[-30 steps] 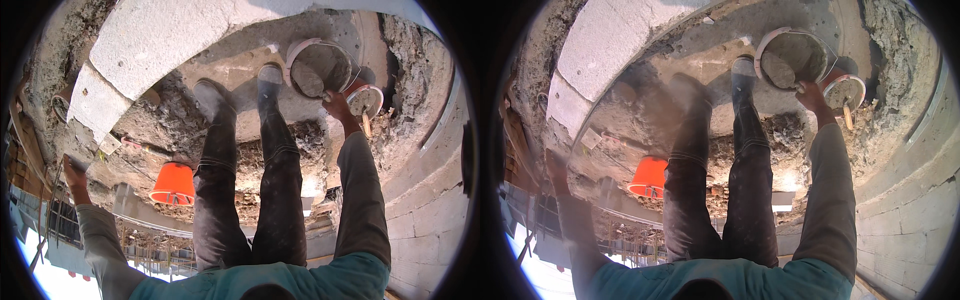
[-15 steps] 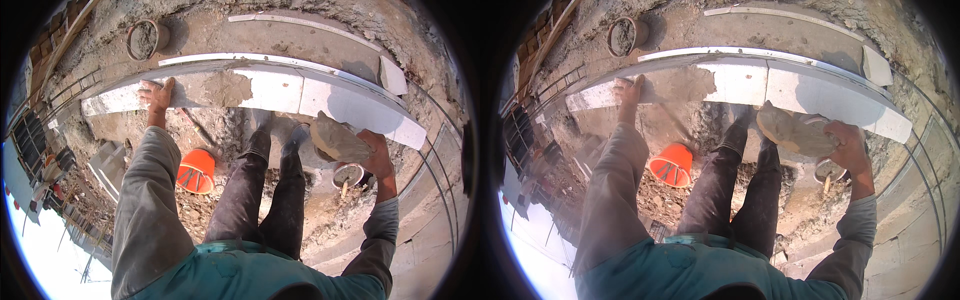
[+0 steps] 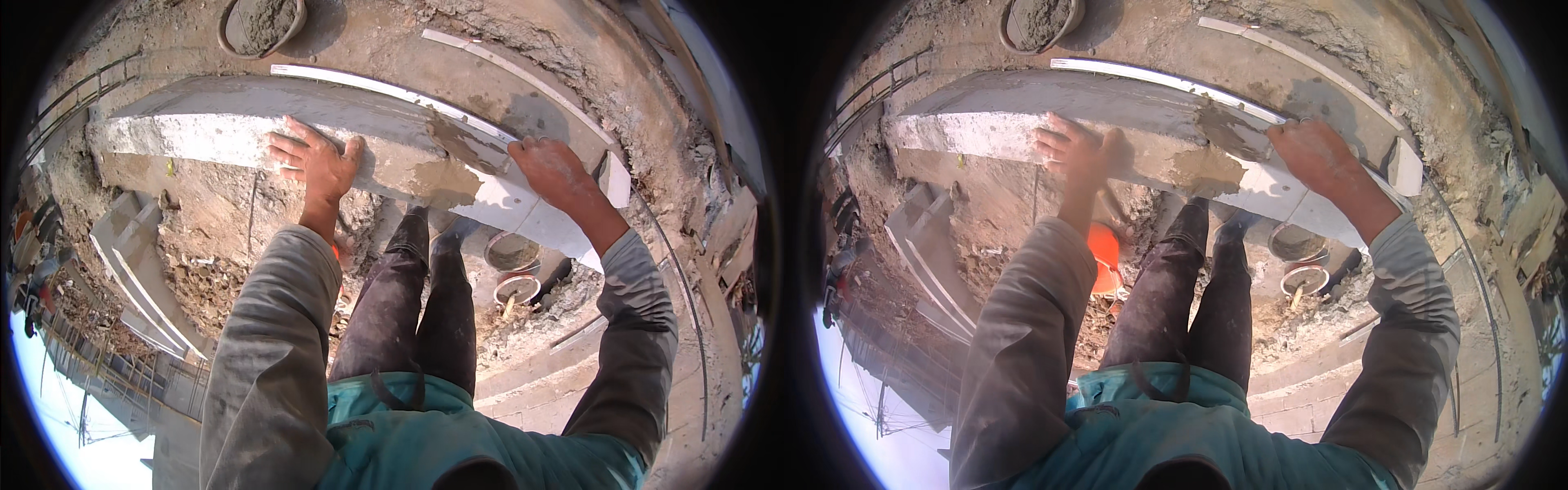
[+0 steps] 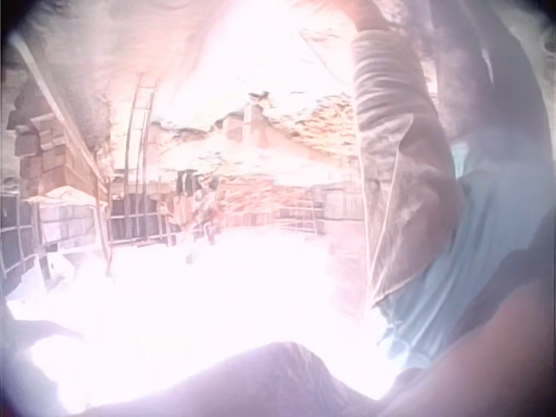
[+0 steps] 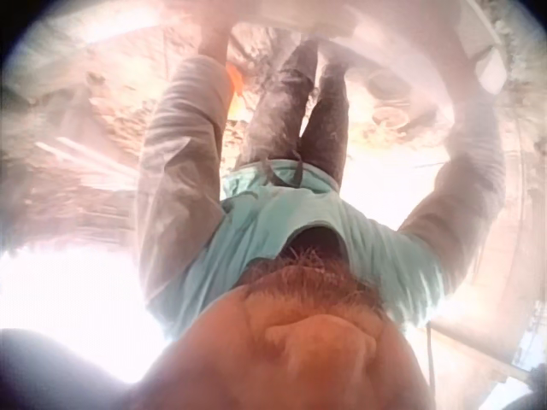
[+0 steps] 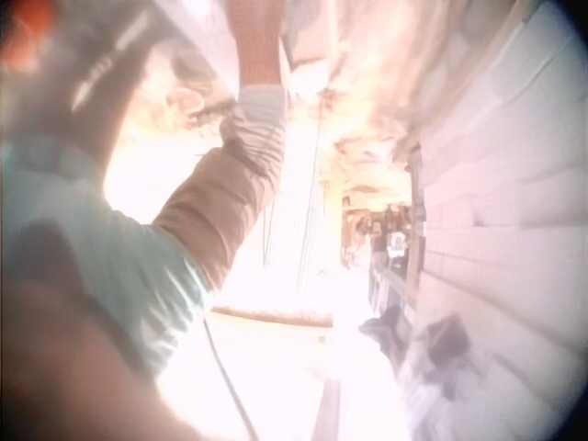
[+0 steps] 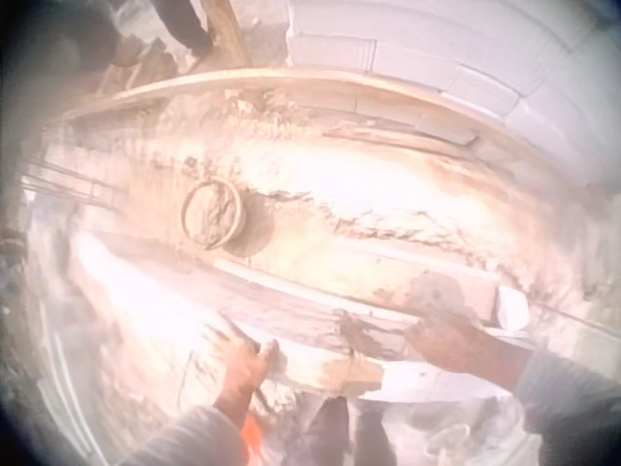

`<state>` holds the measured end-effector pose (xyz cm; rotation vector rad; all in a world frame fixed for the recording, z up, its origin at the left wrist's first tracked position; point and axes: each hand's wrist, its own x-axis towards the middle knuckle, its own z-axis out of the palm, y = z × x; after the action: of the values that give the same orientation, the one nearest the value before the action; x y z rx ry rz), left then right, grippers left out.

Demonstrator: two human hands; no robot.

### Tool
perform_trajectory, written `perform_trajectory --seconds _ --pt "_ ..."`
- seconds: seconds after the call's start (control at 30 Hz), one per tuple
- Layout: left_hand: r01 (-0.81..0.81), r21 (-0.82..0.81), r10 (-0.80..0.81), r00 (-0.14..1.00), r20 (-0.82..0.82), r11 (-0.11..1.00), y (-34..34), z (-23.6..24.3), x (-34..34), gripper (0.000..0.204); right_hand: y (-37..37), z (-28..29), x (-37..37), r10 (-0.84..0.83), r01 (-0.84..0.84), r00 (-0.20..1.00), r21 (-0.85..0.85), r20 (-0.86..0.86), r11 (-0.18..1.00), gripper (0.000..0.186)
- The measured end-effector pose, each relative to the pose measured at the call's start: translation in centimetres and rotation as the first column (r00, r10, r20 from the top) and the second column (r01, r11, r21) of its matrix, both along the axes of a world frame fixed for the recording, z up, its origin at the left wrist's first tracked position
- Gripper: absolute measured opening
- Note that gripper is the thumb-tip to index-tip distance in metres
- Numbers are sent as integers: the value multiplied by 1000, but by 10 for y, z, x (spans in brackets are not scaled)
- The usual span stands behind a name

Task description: The person applies cement mortar to a white block wall using a trowel. They scoop mortar from a bucket and spread it onto the wall surface, smoothing the application with the tool.

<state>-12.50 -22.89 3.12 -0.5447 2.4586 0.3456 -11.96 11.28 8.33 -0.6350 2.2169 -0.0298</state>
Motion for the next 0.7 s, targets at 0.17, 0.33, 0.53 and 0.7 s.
perform_trajectory --seconds 0.17,0.33,0.53,0.7 --pt "-6 9 5 1000 12 1000 -3 6 -1 124 21 21 -34 -116 116 991 7 60 993 28" --pt "10 38 -10 1000 1 999 6 0 2 124 21 -94 -30 -130 120 975 63 182 991 37" --pt "40 12 -39 995 -96 999 -1 -9 7 125 29 -117 -27 1 22 993 -187 121 982 38" --pt "10 -19 -12 998 -67 1000 -5 -7 7 127 34 -68 -34 52 -10 986 -254 158 967 40"
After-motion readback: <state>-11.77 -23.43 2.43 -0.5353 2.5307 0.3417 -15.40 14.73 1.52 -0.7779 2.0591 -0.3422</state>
